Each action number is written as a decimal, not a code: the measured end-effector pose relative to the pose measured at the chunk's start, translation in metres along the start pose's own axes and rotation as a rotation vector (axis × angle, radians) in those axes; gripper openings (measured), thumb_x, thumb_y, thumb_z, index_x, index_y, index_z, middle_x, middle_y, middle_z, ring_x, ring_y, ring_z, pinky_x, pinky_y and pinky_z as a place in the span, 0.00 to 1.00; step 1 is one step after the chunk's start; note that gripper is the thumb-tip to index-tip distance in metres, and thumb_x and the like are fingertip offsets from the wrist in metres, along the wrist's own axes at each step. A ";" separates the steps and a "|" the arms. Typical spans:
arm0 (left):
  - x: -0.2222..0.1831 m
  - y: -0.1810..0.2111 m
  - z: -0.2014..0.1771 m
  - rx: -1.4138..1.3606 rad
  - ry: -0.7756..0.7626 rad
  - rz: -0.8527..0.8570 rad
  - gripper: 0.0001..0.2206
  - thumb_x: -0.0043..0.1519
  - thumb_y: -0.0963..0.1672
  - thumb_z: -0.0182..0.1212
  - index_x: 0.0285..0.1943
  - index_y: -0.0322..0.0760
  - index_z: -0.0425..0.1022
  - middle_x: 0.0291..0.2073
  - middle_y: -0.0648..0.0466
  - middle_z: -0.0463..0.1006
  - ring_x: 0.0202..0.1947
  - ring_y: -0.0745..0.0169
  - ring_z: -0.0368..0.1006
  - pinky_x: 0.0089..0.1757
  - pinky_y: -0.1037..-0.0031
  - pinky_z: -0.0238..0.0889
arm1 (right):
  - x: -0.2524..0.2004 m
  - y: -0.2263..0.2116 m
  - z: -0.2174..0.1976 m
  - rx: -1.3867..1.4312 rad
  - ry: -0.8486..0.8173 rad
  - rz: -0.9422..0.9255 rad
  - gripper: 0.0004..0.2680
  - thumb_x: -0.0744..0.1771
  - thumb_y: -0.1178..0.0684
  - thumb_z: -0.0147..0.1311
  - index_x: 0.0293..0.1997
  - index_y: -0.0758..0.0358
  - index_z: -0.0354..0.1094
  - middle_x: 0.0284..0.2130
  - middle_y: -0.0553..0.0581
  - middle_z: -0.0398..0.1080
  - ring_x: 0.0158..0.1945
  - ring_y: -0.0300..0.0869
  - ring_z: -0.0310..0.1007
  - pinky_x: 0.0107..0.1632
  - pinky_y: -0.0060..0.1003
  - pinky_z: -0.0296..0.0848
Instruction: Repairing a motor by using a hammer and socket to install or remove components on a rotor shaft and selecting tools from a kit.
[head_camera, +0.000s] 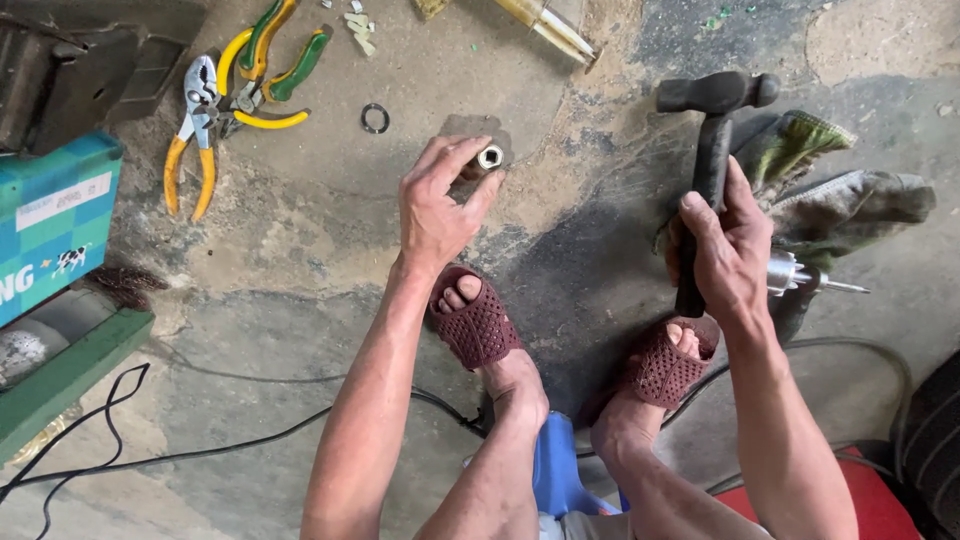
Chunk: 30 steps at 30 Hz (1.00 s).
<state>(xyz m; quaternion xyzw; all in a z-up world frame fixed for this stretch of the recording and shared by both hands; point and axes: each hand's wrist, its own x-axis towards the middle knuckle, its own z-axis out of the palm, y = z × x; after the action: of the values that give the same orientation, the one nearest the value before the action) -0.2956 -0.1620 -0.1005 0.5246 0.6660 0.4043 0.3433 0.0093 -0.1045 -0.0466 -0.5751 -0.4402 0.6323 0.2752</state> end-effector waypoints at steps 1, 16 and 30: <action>0.001 0.001 0.000 0.012 0.003 0.023 0.18 0.61 0.40 0.72 0.59 0.40 0.77 0.44 0.47 0.77 0.41 0.49 0.81 0.41 0.64 0.80 | -0.002 0.001 0.000 -0.087 0.007 -0.031 0.19 0.73 0.61 0.46 0.76 0.66 0.52 0.23 0.68 0.62 0.18 0.52 0.67 0.17 0.45 0.65; 0.003 -0.006 0.008 0.039 0.128 0.171 0.19 0.53 0.36 0.73 0.53 0.41 0.80 0.39 0.52 0.79 0.33 0.56 0.80 0.33 0.70 0.79 | -0.019 -0.009 0.046 -0.892 -0.226 -0.778 0.18 0.68 0.51 0.59 0.66 0.58 0.72 0.27 0.58 0.72 0.22 0.48 0.75 0.27 0.43 0.77; 0.005 -0.002 0.009 -0.016 0.215 0.123 0.19 0.49 0.34 0.71 0.48 0.43 0.82 0.34 0.56 0.79 0.24 0.66 0.76 0.26 0.78 0.74 | -0.010 -0.017 0.058 -1.083 -0.157 -0.939 0.16 0.69 0.51 0.55 0.66 0.46 0.74 0.24 0.52 0.67 0.16 0.42 0.70 0.25 0.38 0.75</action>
<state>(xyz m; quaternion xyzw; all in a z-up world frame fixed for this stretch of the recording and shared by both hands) -0.2898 -0.1562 -0.1062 0.5153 0.6622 0.4839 0.2488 -0.0479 -0.1193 -0.0302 -0.3337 -0.9112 0.1798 0.1616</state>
